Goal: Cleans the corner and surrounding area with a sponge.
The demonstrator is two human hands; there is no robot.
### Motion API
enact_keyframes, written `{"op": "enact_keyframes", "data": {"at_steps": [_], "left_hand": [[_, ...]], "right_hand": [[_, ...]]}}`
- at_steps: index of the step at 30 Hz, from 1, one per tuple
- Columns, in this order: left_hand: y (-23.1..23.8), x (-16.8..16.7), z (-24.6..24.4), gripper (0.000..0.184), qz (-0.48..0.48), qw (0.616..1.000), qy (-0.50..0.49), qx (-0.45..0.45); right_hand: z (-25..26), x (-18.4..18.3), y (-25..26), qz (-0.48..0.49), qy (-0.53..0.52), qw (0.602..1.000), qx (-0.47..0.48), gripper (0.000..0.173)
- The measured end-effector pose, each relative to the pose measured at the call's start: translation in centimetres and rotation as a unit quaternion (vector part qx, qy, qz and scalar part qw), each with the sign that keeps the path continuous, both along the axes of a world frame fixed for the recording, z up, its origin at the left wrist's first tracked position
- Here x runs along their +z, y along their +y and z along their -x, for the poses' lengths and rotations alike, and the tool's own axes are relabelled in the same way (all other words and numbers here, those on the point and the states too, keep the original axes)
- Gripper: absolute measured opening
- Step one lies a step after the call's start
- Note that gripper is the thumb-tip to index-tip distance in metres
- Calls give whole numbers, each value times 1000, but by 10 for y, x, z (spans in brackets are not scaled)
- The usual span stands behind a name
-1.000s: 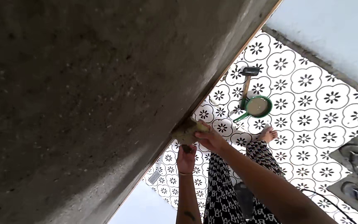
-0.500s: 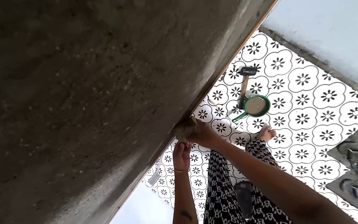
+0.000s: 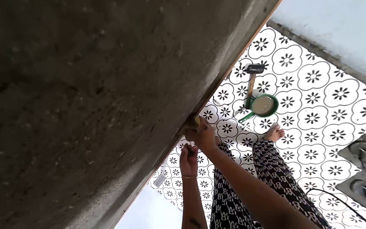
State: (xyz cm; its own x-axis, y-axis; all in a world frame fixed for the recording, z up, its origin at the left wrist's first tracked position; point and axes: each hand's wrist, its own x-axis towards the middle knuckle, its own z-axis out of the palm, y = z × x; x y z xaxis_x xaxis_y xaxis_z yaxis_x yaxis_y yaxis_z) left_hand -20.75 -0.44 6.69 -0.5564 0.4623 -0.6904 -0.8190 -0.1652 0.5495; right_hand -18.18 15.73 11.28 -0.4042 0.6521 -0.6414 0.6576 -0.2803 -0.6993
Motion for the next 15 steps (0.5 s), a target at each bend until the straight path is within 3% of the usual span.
{"op": "enact_keyframes", "data": {"at_steps": [6, 11, 15], "left_hand": [[-10, -1, -8, 30, 15, 1000, -10, 10], [-15, -4, -8, 30, 22, 1000, -12, 1], [-6, -3, -14, 31, 26, 1000, -17, 3]], "right_hand": [[-18, -7, 43, -70, 22, 996, -44, 55], [-47, -10, 154, -174, -57, 978, -95, 55], [-99, -4, 260, -285, -123, 933, -182, 59]]}}
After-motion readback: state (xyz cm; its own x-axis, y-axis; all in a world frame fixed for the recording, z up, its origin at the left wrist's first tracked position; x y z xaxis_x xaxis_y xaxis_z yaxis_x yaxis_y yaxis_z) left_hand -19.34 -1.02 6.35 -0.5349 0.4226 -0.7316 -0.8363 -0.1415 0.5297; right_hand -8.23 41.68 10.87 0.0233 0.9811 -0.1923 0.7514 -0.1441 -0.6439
